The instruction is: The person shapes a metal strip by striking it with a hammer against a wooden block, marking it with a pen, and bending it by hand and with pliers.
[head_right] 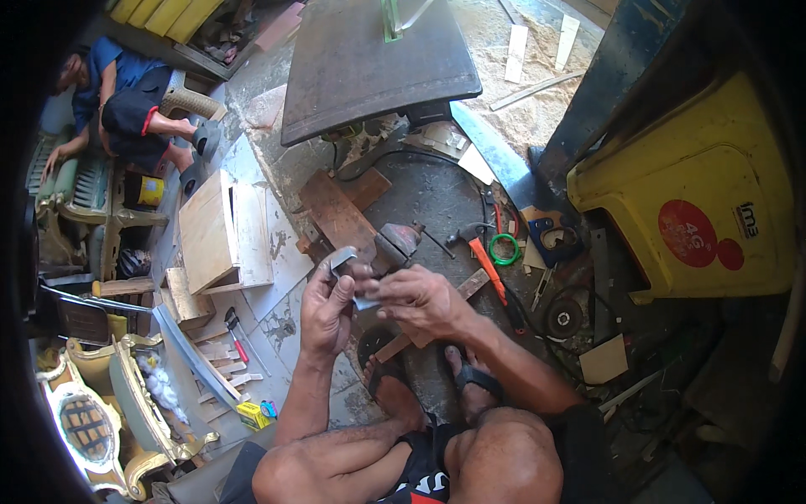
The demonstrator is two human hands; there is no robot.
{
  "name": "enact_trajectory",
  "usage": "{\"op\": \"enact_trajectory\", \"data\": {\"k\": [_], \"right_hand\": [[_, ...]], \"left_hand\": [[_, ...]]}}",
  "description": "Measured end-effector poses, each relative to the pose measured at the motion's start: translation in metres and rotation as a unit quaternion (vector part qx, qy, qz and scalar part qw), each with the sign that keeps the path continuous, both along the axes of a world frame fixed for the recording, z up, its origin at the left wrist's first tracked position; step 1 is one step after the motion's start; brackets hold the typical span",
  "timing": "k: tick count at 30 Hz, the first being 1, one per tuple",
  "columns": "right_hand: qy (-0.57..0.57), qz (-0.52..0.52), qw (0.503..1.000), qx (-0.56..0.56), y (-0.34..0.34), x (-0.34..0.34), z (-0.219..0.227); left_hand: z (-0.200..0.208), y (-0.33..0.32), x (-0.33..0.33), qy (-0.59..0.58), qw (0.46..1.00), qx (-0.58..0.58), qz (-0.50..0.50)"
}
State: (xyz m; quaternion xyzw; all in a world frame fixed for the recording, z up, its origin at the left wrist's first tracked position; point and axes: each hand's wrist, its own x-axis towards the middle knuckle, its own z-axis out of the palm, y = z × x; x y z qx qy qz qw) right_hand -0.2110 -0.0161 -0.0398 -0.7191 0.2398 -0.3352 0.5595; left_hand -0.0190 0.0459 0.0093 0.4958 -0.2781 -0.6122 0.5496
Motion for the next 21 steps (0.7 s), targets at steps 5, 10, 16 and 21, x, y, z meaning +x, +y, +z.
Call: {"op": "enact_trajectory", "data": {"k": [5,10,16,21], "right_hand": [[0.033,-0.126,0.967,0.217,-0.036,-0.029,-0.027],[0.176,-0.214,0.94,0.2,-0.064,-0.026,-0.084],[0.166,-0.116,0.917,0.343,-0.066,-0.016,-0.114],[0.177,-0.134,0.911,0.346,-0.063,-0.015,-0.107]], "left_hand": [[-0.006,-0.011,0.012,-0.346,0.935,-0.065,-0.032],[0.017,-0.025,-0.008,-0.465,0.883,-0.033,-0.044],[0.015,-0.033,-0.004,-0.511,0.853,-0.072,-0.079],[0.004,-0.035,-0.014,-0.581,0.81,-0.062,-0.053]]}}
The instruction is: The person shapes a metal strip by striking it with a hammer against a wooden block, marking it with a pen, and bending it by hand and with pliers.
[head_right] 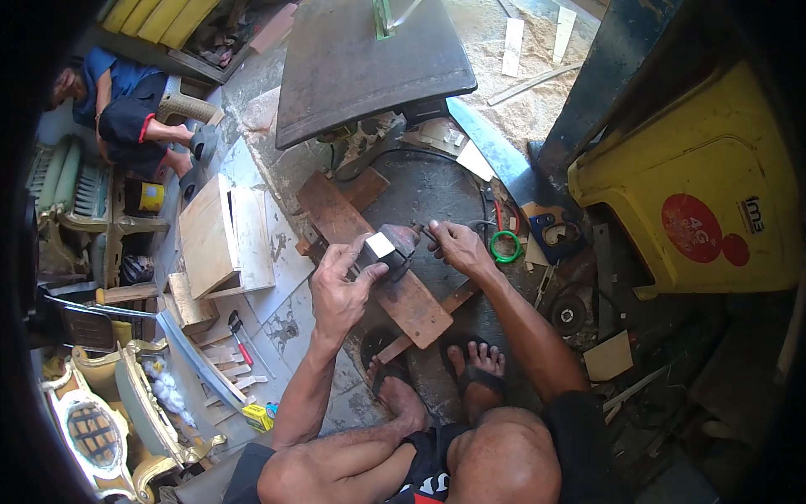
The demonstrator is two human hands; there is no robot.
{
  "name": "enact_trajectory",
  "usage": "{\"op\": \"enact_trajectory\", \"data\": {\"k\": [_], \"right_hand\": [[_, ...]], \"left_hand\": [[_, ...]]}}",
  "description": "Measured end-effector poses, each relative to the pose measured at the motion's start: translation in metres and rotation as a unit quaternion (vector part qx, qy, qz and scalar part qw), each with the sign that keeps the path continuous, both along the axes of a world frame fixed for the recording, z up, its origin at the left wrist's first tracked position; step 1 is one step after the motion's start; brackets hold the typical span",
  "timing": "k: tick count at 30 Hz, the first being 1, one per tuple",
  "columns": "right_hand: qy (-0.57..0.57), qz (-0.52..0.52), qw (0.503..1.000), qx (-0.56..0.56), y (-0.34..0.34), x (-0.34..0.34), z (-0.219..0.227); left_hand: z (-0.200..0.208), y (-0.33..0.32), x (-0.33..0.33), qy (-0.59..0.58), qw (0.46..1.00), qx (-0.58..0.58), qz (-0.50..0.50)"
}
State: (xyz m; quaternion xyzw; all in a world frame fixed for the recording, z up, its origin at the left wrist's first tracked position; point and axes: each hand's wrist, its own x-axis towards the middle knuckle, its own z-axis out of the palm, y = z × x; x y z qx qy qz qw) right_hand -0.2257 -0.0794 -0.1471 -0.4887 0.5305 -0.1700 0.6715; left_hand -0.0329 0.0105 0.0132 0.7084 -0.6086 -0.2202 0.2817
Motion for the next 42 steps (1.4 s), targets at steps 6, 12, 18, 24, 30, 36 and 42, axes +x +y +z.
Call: {"op": "enact_trajectory", "data": {"k": [6,12,18,24,30,36,42], "right_hand": [[0.042,0.015,0.999,-0.006,-0.001,-0.005,0.006],[0.036,0.012,0.996,-0.085,0.006,-0.017,0.04],[-0.14,0.031,0.983,-0.116,0.009,-0.024,0.095],[-0.058,0.059,0.952,-0.296,-0.038,0.023,0.1],[0.014,0.089,0.948,-0.305,-0.066,0.059,0.065],[0.129,0.159,0.979,-0.007,-0.062,0.023,0.024],[0.213,0.139,0.966,-0.045,-0.01,-0.026,0.096]], "left_hand": [[-0.015,0.003,-0.001,0.018,0.999,-0.04,0.012],[-0.018,0.004,0.001,0.034,0.999,-0.025,0.021],[-0.015,0.004,0.001,0.017,1.0,-0.014,0.023],[-0.02,0.005,0.0,-0.072,0.997,-0.017,-0.003],[-0.017,0.009,-0.002,-0.137,0.99,-0.042,-0.004],[-0.026,0.006,-0.004,-0.113,0.992,-0.058,-0.009],[-0.019,0.008,0.0,-0.128,0.991,-0.031,-0.004]]}}
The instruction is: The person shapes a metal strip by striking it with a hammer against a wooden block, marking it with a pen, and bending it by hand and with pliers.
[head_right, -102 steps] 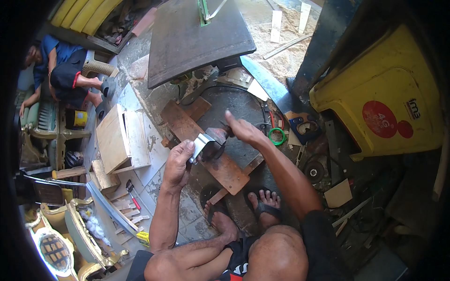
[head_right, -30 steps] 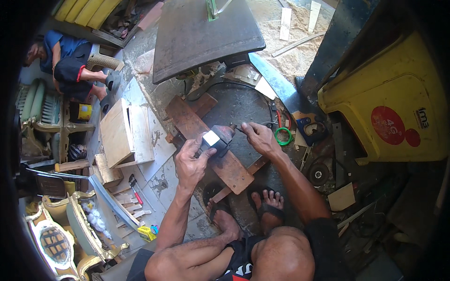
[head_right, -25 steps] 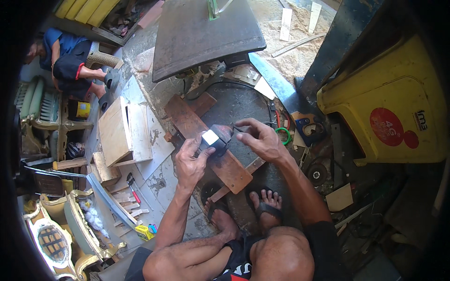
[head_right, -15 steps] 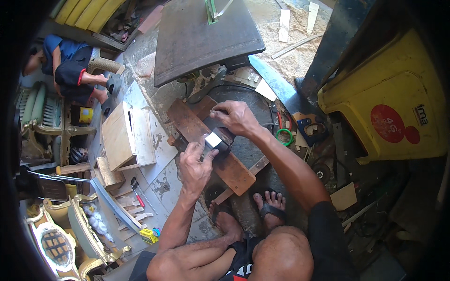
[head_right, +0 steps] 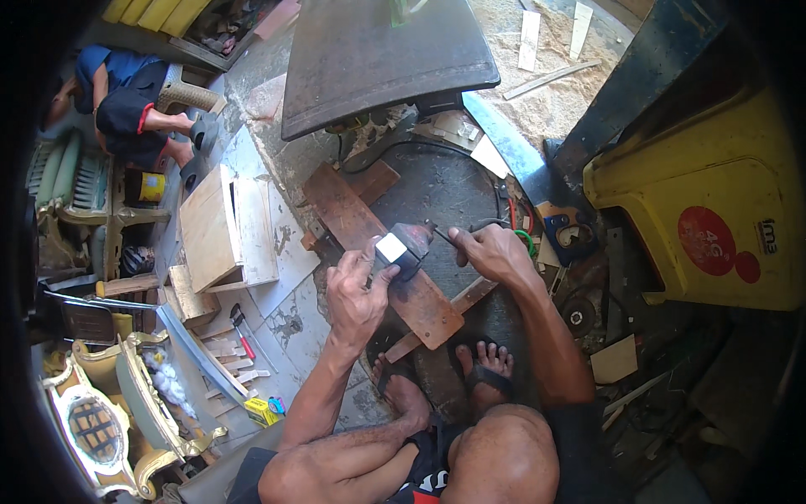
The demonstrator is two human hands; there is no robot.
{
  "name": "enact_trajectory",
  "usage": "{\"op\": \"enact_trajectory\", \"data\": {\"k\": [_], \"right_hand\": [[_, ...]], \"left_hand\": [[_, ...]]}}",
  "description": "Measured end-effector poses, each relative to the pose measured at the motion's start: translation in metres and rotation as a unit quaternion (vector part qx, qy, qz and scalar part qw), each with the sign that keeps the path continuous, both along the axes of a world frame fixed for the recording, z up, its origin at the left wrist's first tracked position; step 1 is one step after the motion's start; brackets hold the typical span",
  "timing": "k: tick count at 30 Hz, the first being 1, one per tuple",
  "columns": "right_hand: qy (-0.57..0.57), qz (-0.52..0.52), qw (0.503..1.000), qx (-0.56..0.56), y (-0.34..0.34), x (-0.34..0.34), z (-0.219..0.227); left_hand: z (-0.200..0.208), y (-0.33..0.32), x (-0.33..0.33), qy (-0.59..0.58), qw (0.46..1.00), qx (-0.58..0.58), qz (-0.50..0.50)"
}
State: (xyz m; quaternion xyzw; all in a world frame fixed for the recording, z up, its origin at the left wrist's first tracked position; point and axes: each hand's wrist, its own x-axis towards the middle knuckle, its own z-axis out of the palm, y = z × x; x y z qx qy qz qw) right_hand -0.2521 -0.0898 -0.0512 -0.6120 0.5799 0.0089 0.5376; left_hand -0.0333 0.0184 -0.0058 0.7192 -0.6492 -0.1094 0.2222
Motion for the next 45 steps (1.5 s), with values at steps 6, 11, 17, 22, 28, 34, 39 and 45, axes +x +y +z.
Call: {"op": "enact_trajectory", "data": {"k": [6,11,17,22,28,34,39,45], "right_hand": [[-0.206,0.058,0.977,-0.001,-0.029,0.012,0.009],[-0.163,0.032,0.975,-0.146,-0.07,0.071,-0.017],[-0.137,0.068,0.988,0.012,-0.07,0.071,-0.095],[0.002,0.035,0.999,-0.026,-0.016,0.028,-0.083],[-0.037,0.079,0.992,-0.089,0.017,-0.011,0.009],[-0.101,0.247,0.951,-0.153,-0.008,-0.019,0.034],[-0.099,0.305,0.922,-0.217,-0.023,-0.021,0.044],[-0.319,0.198,0.886,-0.271,-0.042,-0.01,0.006]], "left_hand": [[0.002,-0.001,-0.001,-0.018,1.0,-0.004,-0.009],[0.004,-0.002,0.0,-0.027,1.0,-0.005,-0.014],[0.004,-0.005,-0.003,-0.039,0.998,-0.012,-0.046],[0.014,-0.006,-0.003,-0.067,0.996,0.017,-0.053],[0.029,-0.01,-0.004,-0.094,0.991,0.073,-0.058],[0.041,-0.016,0.0,-0.101,0.987,0.101,-0.072],[0.044,-0.017,0.001,-0.107,0.984,0.114,-0.084],[0.047,-0.023,-0.005,-0.102,0.983,0.123,-0.095]]}}
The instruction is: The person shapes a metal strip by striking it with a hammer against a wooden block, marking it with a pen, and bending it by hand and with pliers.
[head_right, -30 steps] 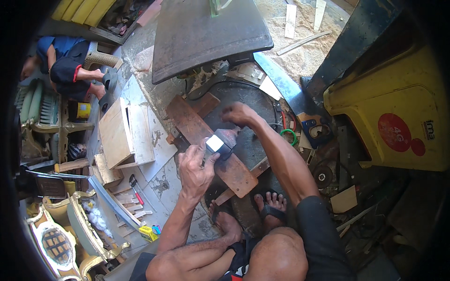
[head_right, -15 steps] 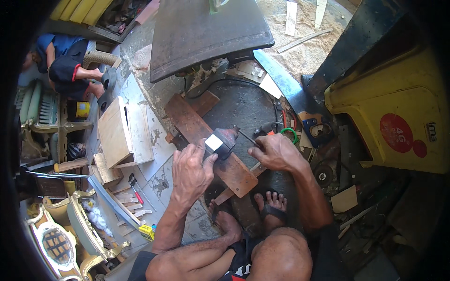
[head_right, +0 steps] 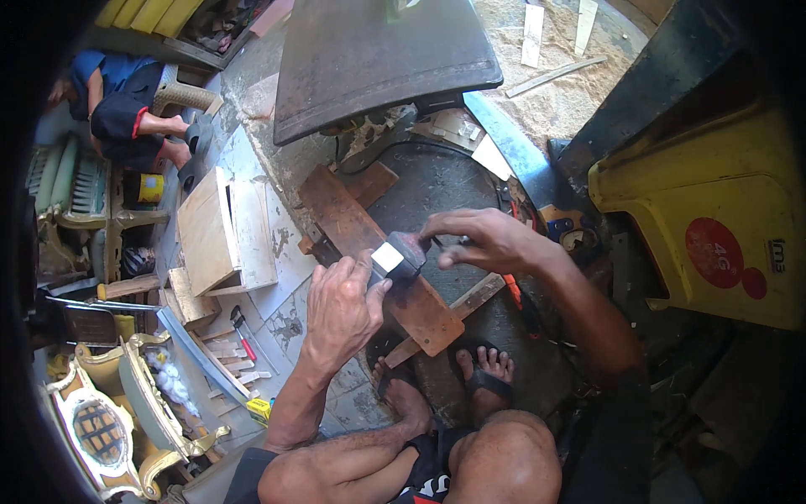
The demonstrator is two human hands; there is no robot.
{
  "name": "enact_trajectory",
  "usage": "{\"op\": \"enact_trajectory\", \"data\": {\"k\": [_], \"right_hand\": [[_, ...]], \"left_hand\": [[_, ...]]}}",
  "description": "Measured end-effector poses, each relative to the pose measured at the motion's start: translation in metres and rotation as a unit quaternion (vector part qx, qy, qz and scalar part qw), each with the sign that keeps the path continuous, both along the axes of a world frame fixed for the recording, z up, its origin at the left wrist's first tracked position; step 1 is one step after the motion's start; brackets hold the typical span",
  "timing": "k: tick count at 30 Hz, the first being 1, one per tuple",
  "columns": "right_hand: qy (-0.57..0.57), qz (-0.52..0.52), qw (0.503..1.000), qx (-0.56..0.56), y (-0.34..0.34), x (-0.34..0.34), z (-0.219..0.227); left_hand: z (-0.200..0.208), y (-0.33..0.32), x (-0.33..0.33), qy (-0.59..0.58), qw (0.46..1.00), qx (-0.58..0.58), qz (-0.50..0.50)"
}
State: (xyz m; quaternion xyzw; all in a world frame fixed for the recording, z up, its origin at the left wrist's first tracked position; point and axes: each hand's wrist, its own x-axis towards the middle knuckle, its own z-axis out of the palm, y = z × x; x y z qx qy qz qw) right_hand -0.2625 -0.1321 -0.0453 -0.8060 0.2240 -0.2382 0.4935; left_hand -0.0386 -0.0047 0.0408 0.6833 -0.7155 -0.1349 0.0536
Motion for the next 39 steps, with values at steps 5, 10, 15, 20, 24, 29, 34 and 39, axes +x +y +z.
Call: {"op": "enact_trajectory", "data": {"k": [5,10,15,20,24,29,34,39], "right_hand": [[0.112,-0.037,0.974,0.193,-0.022,0.054,0.004],[0.134,-0.053,0.959,0.243,-0.038,0.073,-0.013],[0.196,-0.066,0.944,0.256,-0.037,0.085,-0.017],[0.175,-0.091,0.948,0.25,-0.033,0.081,-0.02],[0.18,-0.077,0.946,0.259,-0.034,0.086,-0.016],[0.2,-0.081,0.943,0.251,-0.036,0.084,-0.013],[0.218,-0.072,0.944,0.235,-0.037,0.087,-0.01],[0.192,-0.132,0.955,0.184,-0.021,0.093,-0.021]], "left_hand": [[0.003,0.002,0.005,-0.022,1.0,0.012,0.006],[0.01,-0.005,-0.002,-0.011,1.0,0.016,0.008],[0.015,-0.009,-0.005,-0.013,1.0,0.016,0.018],[0.024,-0.023,-0.013,-0.019,0.999,0.038,0.0],[0.034,-0.034,-0.016,-0.041,0.997,0.061,-0.012],[0.035,-0.041,-0.024,-0.057,0.997,0.055,-0.021],[0.038,-0.037,-0.014,-0.056,0.995,0.075,-0.035],[0.007,-0.005,-0.014,-0.018,0.998,-0.053,0.02]]}}
